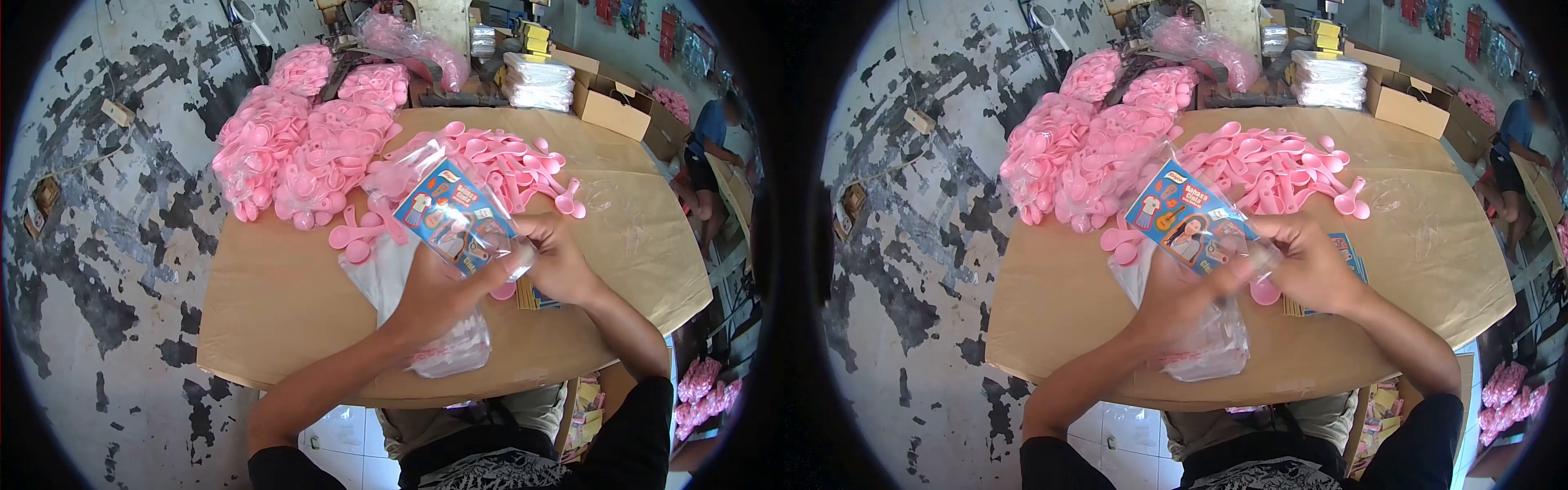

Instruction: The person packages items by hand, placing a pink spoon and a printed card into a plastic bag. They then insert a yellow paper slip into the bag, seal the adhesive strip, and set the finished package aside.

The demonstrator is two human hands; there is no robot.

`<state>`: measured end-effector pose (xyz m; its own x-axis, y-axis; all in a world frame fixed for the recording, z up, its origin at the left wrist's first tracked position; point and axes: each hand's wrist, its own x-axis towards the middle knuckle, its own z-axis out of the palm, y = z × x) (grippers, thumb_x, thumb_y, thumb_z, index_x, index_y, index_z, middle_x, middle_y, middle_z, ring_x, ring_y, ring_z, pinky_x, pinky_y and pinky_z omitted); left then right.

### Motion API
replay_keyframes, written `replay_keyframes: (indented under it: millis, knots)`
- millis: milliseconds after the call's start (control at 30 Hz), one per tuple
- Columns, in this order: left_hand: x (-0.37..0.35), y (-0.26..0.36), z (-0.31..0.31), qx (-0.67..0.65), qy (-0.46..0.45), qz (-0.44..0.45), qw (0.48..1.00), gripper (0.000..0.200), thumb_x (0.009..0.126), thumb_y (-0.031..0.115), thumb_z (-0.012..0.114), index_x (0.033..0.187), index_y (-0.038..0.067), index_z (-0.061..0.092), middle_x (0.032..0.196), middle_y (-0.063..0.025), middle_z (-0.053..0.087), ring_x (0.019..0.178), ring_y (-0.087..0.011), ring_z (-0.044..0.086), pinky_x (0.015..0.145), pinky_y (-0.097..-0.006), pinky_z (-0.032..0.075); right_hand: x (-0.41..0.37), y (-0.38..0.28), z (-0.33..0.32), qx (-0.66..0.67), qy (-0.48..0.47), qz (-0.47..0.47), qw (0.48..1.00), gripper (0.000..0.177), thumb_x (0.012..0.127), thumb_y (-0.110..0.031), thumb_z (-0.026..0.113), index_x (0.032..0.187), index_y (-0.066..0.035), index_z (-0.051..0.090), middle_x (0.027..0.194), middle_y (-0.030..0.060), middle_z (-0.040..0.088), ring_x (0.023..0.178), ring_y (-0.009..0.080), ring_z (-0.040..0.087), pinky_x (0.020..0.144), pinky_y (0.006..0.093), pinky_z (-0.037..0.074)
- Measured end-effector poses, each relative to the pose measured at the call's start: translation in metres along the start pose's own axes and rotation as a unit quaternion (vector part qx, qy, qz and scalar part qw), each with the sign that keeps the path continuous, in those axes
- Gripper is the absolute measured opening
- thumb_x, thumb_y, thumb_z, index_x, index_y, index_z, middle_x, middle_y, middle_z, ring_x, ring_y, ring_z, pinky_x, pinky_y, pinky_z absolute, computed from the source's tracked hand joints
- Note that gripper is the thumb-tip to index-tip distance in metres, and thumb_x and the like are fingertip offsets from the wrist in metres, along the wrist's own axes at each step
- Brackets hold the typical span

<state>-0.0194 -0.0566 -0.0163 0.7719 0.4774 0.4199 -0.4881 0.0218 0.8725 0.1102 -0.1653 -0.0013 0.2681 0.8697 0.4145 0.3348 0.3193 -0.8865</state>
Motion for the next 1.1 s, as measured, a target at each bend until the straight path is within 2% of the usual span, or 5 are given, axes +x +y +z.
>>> replay_keyframes:
  millis: [200,533,800,900,1100]
  knots:
    - [0.020,0.025,-0.024,-0.126,-0.054,0.009,0.991,0.049,0.102,0.032,0.029,0.142,0.003,0.029,0.139,-0.0174,0.045,0.125,-0.0207,0.048,0.106,-0.0385,0.037,0.008,-0.019,-0.001,-0.059,0.035,0.122,0.990,0.021,0.094,-0.017,0.061,0.105,0.000,0.065,0.067,-0.0047,0.056,0.051,0.0006,0.041,0.043,0.0211,0.030]
    - [0.016,0.016,-0.022,-0.043,-0.043,0.121,0.991,0.035,0.083,0.003,0.069,0.113,0.003,0.050,0.115,-0.0117,0.062,0.103,-0.0145,0.060,0.088,-0.0300,0.050,0.038,-0.008,-0.009,-0.068,-0.124,0.019,0.990,0.015,0.094,-0.016,0.059,0.100,-0.003,0.063,0.083,0.0035,0.064,0.067,0.0101,0.057,0.060,0.0282,0.045]
    - [0.039,0.004,-0.059,-0.092,0.070,0.062,0.991,0.034,0.084,-0.001,0.066,0.113,0.005,0.050,0.113,-0.0126,0.063,0.111,-0.0203,0.059,0.095,-0.0340,0.046,0.055,0.018,-0.050,-0.496,-0.340,-0.092,0.794,0.036,0.072,-0.005,0.065,0.107,-0.010,0.066,0.108,0.0102,0.059,0.112,0.0278,0.052,0.090,0.0381,0.048]
    - [0.039,-0.001,-0.061,-0.085,0.040,0.046,0.994,0.035,0.085,0.000,0.065,0.115,0.006,0.049,0.114,-0.0133,0.062,0.114,-0.0225,0.058,0.096,-0.0349,0.046,0.052,0.017,-0.043,-0.531,-0.300,0.026,0.792,0.037,0.068,-0.003,0.067,0.104,-0.012,0.067,0.110,0.0104,0.058,0.113,0.0292,0.051,0.095,0.0402,0.045]
    - [0.039,-0.002,-0.060,-0.090,0.051,0.023,0.994,0.036,0.088,0.004,0.061,0.121,0.007,0.046,0.123,-0.0156,0.058,0.119,-0.0239,0.054,0.099,-0.0379,0.044,0.057,0.021,-0.083,-0.532,-0.217,-0.205,0.792,0.024,0.071,-0.007,0.069,0.094,-0.009,0.066,0.107,0.0095,0.060,0.115,0.0273,0.048,0.097,0.0418,0.041]
